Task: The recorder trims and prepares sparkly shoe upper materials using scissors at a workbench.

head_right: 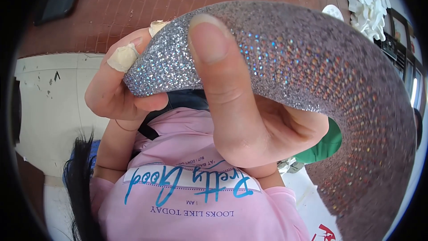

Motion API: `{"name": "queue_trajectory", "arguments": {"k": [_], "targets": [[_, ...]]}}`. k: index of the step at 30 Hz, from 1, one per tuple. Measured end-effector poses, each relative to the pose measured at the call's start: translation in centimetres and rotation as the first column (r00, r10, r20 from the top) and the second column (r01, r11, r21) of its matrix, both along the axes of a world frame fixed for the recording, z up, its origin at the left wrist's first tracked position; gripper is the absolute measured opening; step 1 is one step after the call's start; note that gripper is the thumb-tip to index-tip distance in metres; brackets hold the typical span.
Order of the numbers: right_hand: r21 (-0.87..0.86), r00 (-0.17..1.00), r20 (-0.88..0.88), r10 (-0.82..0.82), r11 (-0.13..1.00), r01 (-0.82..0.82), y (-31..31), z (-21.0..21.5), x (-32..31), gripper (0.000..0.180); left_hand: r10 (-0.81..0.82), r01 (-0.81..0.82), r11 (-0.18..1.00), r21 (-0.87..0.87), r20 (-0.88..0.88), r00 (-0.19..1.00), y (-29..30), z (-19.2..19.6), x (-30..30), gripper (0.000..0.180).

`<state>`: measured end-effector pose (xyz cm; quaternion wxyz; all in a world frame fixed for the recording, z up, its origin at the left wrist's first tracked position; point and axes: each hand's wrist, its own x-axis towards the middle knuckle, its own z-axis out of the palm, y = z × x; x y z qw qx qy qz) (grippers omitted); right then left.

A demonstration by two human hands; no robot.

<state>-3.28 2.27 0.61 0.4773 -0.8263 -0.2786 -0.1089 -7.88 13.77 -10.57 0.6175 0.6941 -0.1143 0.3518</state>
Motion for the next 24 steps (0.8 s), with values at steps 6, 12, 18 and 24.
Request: {"name": "queue_trajectory", "arguments": {"k": [6,12,18,24], "targets": [[0.057,0.995,-0.1,-0.017,0.998,0.023,0.3,0.3,0.0,0.018,0.031,-0.027,0.998,-0.051,0.075,0.997,-0.4,-0.5,0.4,0.065],[-0.057,1.0,-0.007,0.019,0.998,-0.019,0.0,0.9,0.8,0.017,-0.124,0.12,0.992,-0.038,-0.119,0.985,0.5,1.8,0.3,0.064],[0.21,0.953,-0.088,-0.291,0.93,0.303,0.4,0.5,0.1,0.017,-0.097,0.1,0.994,0.036,-0.089,0.991,0.8,1.5,0.5,0.066],[0.164,0.912,-0.223,-0.345,0.908,0.384,-0.8,0.7,0.3,0.024,-0.096,0.102,0.991,0.087,-0.077,0.992,0.8,1.2,0.4,0.067]]}}
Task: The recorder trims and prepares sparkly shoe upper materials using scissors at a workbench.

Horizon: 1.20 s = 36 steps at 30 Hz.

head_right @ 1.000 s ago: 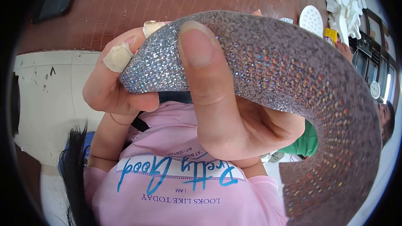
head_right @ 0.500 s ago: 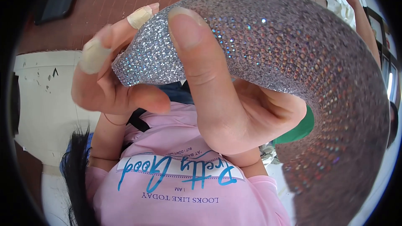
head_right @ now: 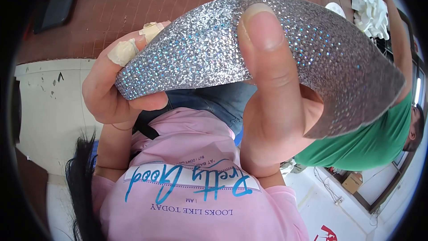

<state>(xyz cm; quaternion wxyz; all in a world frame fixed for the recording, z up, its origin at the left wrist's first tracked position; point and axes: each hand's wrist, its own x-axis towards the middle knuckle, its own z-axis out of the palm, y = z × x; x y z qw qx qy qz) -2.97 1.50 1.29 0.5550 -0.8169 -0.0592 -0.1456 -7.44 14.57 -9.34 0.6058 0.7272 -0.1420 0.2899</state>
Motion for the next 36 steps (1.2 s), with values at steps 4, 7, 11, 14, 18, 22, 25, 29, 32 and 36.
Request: {"name": "queue_trajectory", "arguments": {"k": [4,7,11,14,18,22,25,29,32,36], "targets": [[0.004,0.995,-0.091,-0.035,0.999,0.036,-0.8,0.3,0.1,0.03,-0.016,0.015,1.0,-0.014,-0.028,0.999,0.0,0.2,0.0,0.066],[0.009,0.986,-0.158,-0.058,0.998,0.06,-1.3,0.5,0.0,0.034,-0.013,0.013,1.0,-0.014,0.016,1.0,0.0,-0.1,0.3,0.067],[-0.105,0.996,-0.082,0.043,0.993,-0.051,-1.3,0.7,0.3,0.04,0.003,-0.003,1.0,0.029,0.003,1.0,0.0,0.3,0.1,0.071],[-0.227,0.987,0.006,0.161,0.961,-0.156,-1.2,0.8,0.5,0.045,0.02,-0.018,0.997,0.075,-0.023,1.0,-0.2,0.6,0.2,0.074],[-0.183,0.987,-0.04,0.157,0.97,-0.162,-1.1,0.7,0.5,0.046,0.158,-0.134,0.964,-0.229,0.091,0.983,-1.7,0.7,0.9,0.077],[-0.137,0.984,-0.094,0.153,0.977,-0.165,-1.4,0.6,0.6,0.047,0.206,-0.203,0.978,-0.041,0.12,0.971,-1.6,1.0,1.3,0.072],[-0.101,0.979,-0.138,0.151,0.981,-0.165,-1.6,0.4,0.7,0.048,0.218,-0.226,0.973,0.054,0.122,0.968,-1.5,1.3,1.3,0.069],[-0.06,0.971,-0.189,0.148,0.985,-0.162,-1.9,0.2,0.6,0.049,0.212,-0.223,0.965,0.137,0.088,0.973,-1.2,1.6,1.1,0.064],[-0.076,0.96,-0.247,0.13,0.985,-0.153,-2.2,0.4,0.7,0.05,0.2,-0.206,0.966,0.156,0.057,0.978,-1.1,1.8,0.9,0.063],[-0.147,0.934,-0.249,0.255,0.944,-0.297,-3.2,1.2,1.9,0.052,0.176,-0.178,0.97,0.165,0.023,0.984,-1.1,2.0,0.8,0.061]]}}
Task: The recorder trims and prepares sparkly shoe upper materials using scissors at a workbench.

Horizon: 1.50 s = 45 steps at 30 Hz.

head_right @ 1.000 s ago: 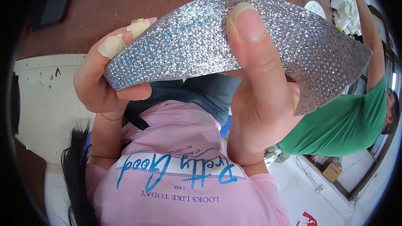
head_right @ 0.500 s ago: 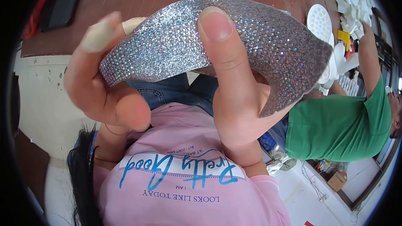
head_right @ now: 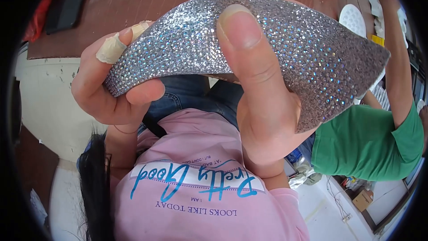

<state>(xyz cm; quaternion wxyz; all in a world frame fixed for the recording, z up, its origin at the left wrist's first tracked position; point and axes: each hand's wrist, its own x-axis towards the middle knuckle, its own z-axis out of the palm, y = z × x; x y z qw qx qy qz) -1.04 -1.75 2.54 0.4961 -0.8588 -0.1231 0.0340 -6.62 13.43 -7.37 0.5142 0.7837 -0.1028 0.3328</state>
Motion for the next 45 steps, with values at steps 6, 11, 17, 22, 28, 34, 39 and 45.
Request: {"name": "queue_trajectory", "arguments": {"k": [6,11,17,22,28,34,39,45], "targets": [[0.068,0.995,0.099,0.001,0.998,-0.008,0.8,-0.8,-0.3,0.053,0.0,0.001,1.0,0.027,-0.017,1.0,0.3,0.3,0.0,0.06],[-0.007,0.998,0.068,0.012,1.0,-0.011,1.2,0.4,-0.1,0.051,0.014,-0.015,1.0,0.015,0.032,0.999,0.4,-0.3,0.2,0.059],[-0.078,0.913,0.372,0.169,0.985,-0.151,0.8,-0.3,-0.5,0.044,-0.067,0.062,0.996,-0.058,-0.1,0.993,0.7,1.8,-0.7,0.058],[-0.017,0.957,0.286,-0.055,0.998,0.063,0.6,-0.6,-1.2,0.034,-0.026,0.036,0.998,0.061,-0.156,0.987,-0.7,3.3,-0.4,0.057],[0.246,0.982,0.162,-0.101,0.967,0.059,0.1,-0.6,-0.9,0.029,0.068,-0.054,0.995,0.088,-0.167,0.984,-1.9,2.7,0.1,0.057],[0.102,0.942,0.236,-0.237,0.971,0.218,0.1,0.0,-0.7,0.026,0.051,-0.051,0.991,0.122,0.006,0.999,-2.0,1.7,0.7,0.063],[0.035,0.963,0.17,-0.209,0.978,0.206,-1.1,0.4,-0.8,0.026,0.057,-0.051,0.986,0.161,-0.032,0.998,-2.0,1.9,0.4,0.068],[0.074,0.974,0.092,-0.207,0.977,0.201,-2.1,-0.5,-0.8,0.026,-0.004,0.01,0.99,0.137,-0.045,0.999,-1.8,1.6,-0.1,0.073]]}}
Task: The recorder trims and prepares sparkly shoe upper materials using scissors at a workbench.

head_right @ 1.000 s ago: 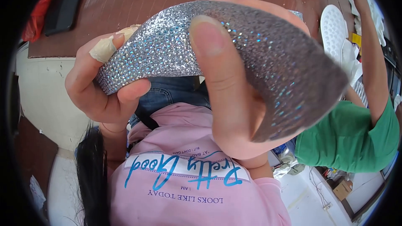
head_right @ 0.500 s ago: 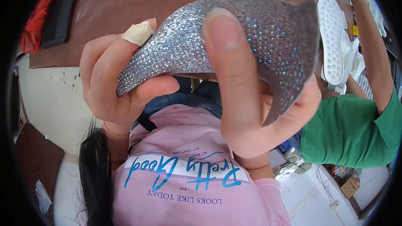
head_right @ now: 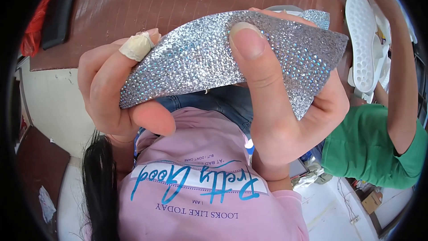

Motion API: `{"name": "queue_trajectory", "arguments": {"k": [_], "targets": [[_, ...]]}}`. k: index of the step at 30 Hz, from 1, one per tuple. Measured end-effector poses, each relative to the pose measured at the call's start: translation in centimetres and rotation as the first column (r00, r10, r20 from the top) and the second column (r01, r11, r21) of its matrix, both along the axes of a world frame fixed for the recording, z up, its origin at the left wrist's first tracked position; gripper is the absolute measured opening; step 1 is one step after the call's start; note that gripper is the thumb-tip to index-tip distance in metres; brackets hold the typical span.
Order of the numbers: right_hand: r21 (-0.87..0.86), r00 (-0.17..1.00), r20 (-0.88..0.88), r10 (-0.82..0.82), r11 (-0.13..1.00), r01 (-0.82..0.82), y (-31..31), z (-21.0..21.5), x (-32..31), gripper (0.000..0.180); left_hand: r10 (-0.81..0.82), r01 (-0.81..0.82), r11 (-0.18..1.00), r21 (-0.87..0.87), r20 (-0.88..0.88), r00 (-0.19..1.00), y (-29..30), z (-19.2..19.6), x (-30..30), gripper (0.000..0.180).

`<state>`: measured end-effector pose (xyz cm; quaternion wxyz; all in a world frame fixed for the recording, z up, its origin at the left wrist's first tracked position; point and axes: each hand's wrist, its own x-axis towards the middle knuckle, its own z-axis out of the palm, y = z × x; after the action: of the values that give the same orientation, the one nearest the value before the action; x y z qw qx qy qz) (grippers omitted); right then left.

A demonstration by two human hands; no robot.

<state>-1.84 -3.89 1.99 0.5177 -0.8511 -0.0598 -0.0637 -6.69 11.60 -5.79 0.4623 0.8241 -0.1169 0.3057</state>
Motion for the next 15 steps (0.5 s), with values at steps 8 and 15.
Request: {"name": "queue_trajectory", "arguments": {"k": [8,15], "targets": [[0.122,0.998,-0.027,-0.053,0.991,0.056,-0.9,-0.4,0.0,0.025,0.005,-0.003,0.999,0.035,-0.063,0.998,-0.3,1.0,0.3,0.077],[0.101,1.0,-0.007,-0.023,0.995,0.024,-1.3,-0.7,0.2,0.024,-0.089,0.09,0.996,0.011,-0.041,0.995,0.1,1.1,0.6,0.073]]}}
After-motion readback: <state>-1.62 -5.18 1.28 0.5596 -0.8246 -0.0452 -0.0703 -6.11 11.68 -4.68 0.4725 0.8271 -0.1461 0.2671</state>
